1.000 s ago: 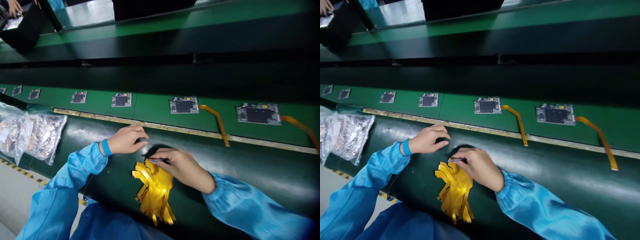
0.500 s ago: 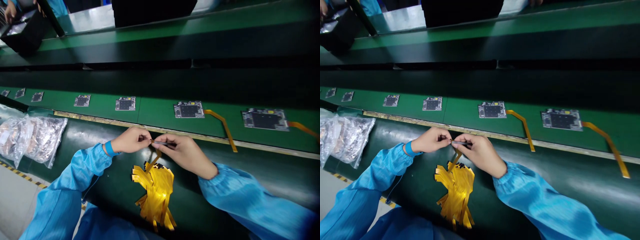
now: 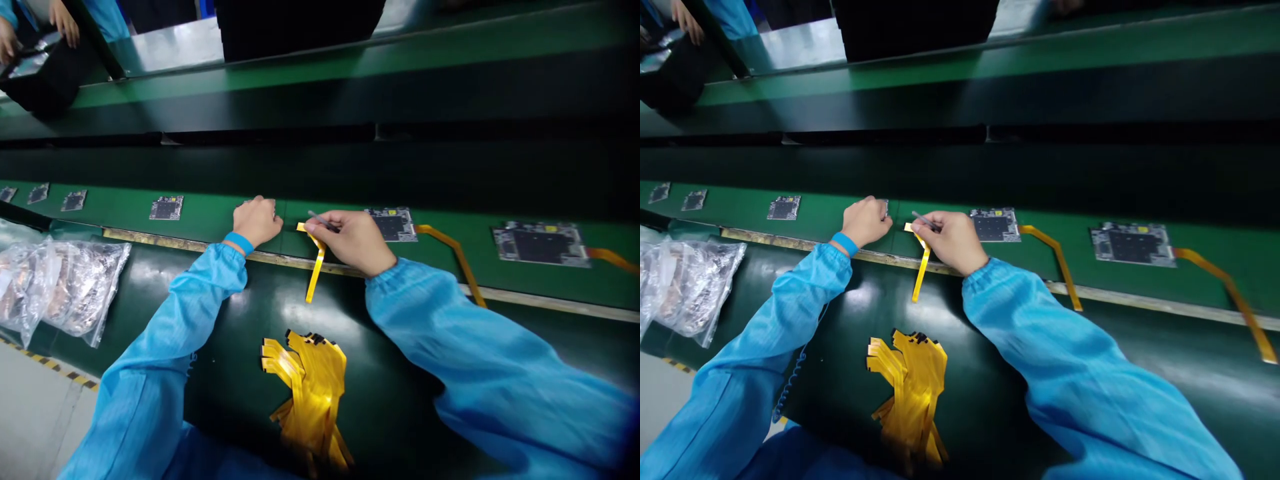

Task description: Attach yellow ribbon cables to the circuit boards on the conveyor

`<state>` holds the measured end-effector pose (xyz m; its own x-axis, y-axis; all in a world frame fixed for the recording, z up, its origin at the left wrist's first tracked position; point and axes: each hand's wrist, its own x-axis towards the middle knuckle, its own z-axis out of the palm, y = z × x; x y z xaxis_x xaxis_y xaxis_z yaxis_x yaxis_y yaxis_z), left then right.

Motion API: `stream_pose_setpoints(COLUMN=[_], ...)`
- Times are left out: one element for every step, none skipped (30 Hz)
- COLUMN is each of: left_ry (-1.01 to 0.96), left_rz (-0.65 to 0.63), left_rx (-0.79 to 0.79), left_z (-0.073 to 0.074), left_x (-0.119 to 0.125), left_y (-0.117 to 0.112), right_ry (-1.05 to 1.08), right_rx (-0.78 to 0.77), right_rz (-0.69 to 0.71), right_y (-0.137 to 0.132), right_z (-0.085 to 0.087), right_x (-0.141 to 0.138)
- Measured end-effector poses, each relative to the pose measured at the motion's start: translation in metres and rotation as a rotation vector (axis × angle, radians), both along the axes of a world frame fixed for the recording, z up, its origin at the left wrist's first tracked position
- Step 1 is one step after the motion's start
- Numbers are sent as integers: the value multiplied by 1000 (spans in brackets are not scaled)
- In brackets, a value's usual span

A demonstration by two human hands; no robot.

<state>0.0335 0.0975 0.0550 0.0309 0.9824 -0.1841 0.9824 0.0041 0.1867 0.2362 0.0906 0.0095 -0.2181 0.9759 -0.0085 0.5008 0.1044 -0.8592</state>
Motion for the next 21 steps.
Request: stream_pose_setpoints(left_ry=[22, 35, 41, 43, 44, 44, 43, 36, 24, 7, -16, -41, -66, -89, -111, -130, -147, -158, -165, -168, -169], left_rz=[-12, -22, -30, -35, -39, -40, -39, -37, -36, -38, -45, -60, -81, -111, -148, -188, -227, -262, -289, -309, -323], left_rx=[-13, -17, -18, -17, -17, -17, -16, -15, -16, -13, -9, -1, 11, 29, 51, 79, 108, 137, 160, 177, 187], left_z=[-1, -2, -3, -3, -4, -4, -4, -4, -3, -3, -3, -3, -3, -4, -6, -7, -10, -12, -14, -16, -18], left_x=[3, 6, 8, 9, 10, 11, 11, 11, 9, 7, 5, 2, -2, -6, -9, -13, -16, -18, -20, -22, -23], left_y=[3, 5, 7, 8, 9, 10, 11, 11, 11, 11, 10, 8, 6, 3, 0, -4, -8, -11, -15, -17, -20], right_ry=[-11, -23, -35, -46, -55, -62, -67, -71, -72, -75, -80, -90, -104, -121, -141, -162, -185, -210, -236, -262, -283], right_rx=[-1, -3, -5, -9, -13, -17, -20, -21, -20, -18, -15, -14, -14, -16, -20, -26, -33, -38, -41, -41, -37], right_rz=[6, 13, 21, 28, 34, 39, 41, 43, 44, 45, 46, 46, 43, 38, 31, 22, 13, 5, -3, -11, -17], right_y=[4, 8, 11, 14, 17, 19, 22, 25, 27, 30, 32, 35, 37, 38, 40, 41, 41, 42, 42, 41, 41], right_z=[0, -1, 0, 0, 0, -1, -2, -3, -4, -6, -8, -10, -12, -14, -16, -17, -18, -18, -18, -18, -18], right_x=[0, 1, 1, 1, 0, 0, -2, -3, -5, -7, -10, -12, -15, -17, -19, -21, -23, -23, -24, -23, -23])
